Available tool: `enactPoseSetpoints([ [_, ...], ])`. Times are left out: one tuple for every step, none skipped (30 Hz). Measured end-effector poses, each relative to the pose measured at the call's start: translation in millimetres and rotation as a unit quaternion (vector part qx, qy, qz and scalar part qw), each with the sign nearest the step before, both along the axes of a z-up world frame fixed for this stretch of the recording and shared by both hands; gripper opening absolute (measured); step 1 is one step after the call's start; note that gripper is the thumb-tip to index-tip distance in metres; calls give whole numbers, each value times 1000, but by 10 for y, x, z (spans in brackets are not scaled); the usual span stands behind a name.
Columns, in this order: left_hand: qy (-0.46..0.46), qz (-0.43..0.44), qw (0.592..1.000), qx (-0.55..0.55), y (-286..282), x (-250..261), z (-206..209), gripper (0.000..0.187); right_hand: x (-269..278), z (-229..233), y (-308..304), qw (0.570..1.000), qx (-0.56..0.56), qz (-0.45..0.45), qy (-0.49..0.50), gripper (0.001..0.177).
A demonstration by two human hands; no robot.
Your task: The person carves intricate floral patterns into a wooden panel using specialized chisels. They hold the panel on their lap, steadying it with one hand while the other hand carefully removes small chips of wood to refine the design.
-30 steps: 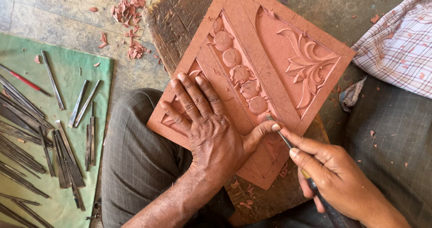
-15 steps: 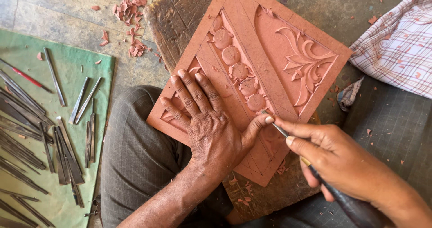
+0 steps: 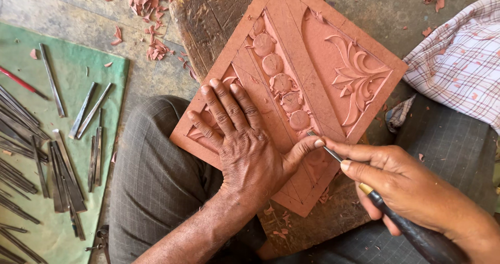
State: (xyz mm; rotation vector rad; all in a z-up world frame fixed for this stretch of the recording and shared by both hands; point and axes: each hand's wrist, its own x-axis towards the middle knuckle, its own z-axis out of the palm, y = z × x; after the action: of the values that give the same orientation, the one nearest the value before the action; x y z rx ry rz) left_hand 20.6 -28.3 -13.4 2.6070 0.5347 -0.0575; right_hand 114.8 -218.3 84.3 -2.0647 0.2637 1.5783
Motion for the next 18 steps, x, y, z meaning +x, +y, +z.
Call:
enactPoseSetpoints([
  [-3, 1, 1000, -1, -1, 2, 2, 150, 29, 6, 7, 1000, -16, 1, 8, 53],
  [-7, 2, 1000, -2, -1, 2, 6, 150, 58, 11, 23, 999, -32, 1, 15, 54],
  [-10, 4, 1000, -2, 5, 2, 11, 149, 88, 19, 49, 999, -30, 8, 22, 54],
  [-10, 5, 1000, -2, 12, 2, 18, 148, 120, 33, 77, 999, -29, 15, 29, 55],
  [-10, 5, 1000, -2, 16, 3, 24, 147, 147, 49, 106, 999, -28, 21, 36, 55],
  [-10, 6, 1000, -3, 19, 4, 31, 147, 178, 58, 142, 998, -37, 39, 34, 55],
  [-9, 6, 1000, -4, 19, 8, 37, 146, 209, 68, 176, 997, -46, 57, 31, 56],
  [-7, 7, 1000, -5, 20, 9, 44, 145, 225, 83, 208, 995, -54, 75, 29, 56],
  [-5, 8, 1000, -6, 25, 8, 49, 144, 232, 95, 243, 996, -58, 67, 31, 55],
  [-4, 7, 1000, -8, 24, 2, 58, 143, 229, 110, 276, 996, -62, 58, 33, 54],
  [-2, 8, 1000, -9, 29, -3, 65, 143, 206, 122, 311, 996, -63, 49, 31, 54],
  [-1, 8, 1000, -10, 35, -11, 70, 142, 183, 131, 344, 997, -64, 40, 28, 54],
  [-1, 4, 1000, -10, 43, -22, 69, 142, 130, 143, 366, 997, -63, 28, 21, 54],
  [-1, 1, 1000, -11, 54, -32, 63, 143, 103, 154, 378, 998, -56, 26, 16, 54],
  [-2, -3, 1000, -12, 58, -37, 55, 143, 73, 169, 374, 998, -51, 23, 9, 53],
  [-18, -10, 1000, -16, 70, -52, 45, 145, 59, 169, 367, 999, -39, 29, 4, 52],
  [-35, -16, 999, -21, 84, -66, 34, 146, 55, 173, 342, 999, -29, 35, -2, 51],
  [-53, -22, 998, -26, 87, -71, 22, 148, 32, 207, 280, 998, -23, 39, -52, 53],
])
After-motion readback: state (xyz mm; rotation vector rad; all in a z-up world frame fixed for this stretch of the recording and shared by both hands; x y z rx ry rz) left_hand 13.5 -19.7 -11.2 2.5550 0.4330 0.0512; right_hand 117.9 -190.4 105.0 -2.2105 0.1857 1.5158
